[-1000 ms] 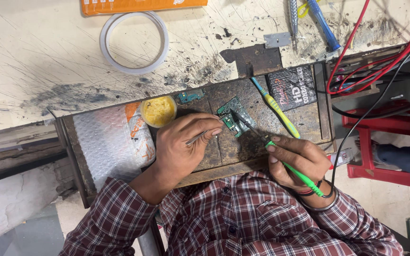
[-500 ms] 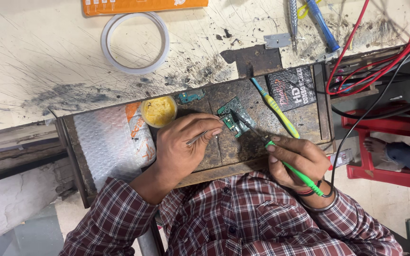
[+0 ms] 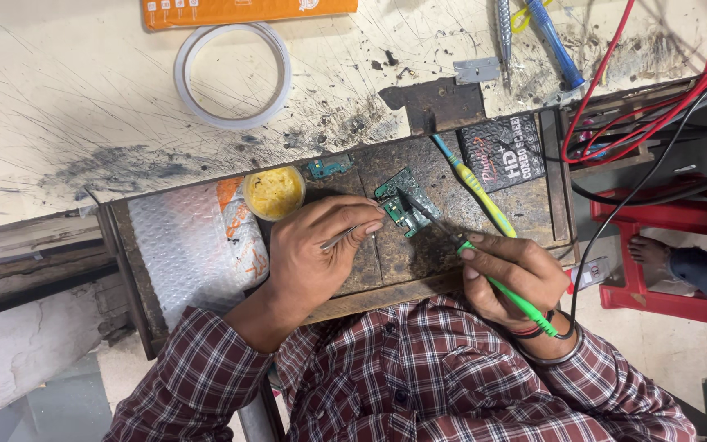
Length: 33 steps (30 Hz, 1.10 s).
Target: The person uses a soldering iron and tweezers to work on a small green circuit board. They clean the board with a toothbrush and apply solder to specific points on the board.
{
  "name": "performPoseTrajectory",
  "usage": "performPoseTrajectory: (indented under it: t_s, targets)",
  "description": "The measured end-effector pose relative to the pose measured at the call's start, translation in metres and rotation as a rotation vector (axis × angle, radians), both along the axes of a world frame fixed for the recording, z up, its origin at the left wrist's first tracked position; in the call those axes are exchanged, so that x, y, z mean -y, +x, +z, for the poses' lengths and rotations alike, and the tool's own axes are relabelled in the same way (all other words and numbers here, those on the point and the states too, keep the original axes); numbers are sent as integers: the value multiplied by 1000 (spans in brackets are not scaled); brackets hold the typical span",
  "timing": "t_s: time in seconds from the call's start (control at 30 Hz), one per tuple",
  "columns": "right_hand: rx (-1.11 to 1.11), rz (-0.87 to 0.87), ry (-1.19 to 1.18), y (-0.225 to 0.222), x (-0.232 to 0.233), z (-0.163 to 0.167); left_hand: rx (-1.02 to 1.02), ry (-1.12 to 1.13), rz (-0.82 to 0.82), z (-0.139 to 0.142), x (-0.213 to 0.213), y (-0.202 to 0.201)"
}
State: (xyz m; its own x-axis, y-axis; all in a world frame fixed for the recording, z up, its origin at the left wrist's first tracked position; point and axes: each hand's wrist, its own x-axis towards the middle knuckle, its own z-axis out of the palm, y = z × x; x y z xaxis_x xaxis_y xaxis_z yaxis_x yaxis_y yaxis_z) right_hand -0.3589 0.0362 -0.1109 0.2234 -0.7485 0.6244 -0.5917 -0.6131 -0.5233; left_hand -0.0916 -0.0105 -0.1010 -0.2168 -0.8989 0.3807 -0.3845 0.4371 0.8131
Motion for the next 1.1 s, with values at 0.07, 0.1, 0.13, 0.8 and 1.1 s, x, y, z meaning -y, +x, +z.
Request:
performPoseTrajectory:
  t_s: [0.07, 0.1, 0.13, 0.8, 1.1]
  targets:
    - [-6, -6, -2, 0, 0, 0, -1, 1, -1, 0, 0, 0]
    - [-3, -4, -1, 0, 0, 0, -2, 0, -2, 0, 0, 0]
    - [0, -2, -1, 0, 1, 0, -4, 0, -3, 1, 0, -1]
    - [-18, -13, 25, 3, 1, 11, -5, 19, -15, -1, 0, 3]
    - [17, -25, 7, 11, 5, 16, 53, 6, -9, -8, 7, 8]
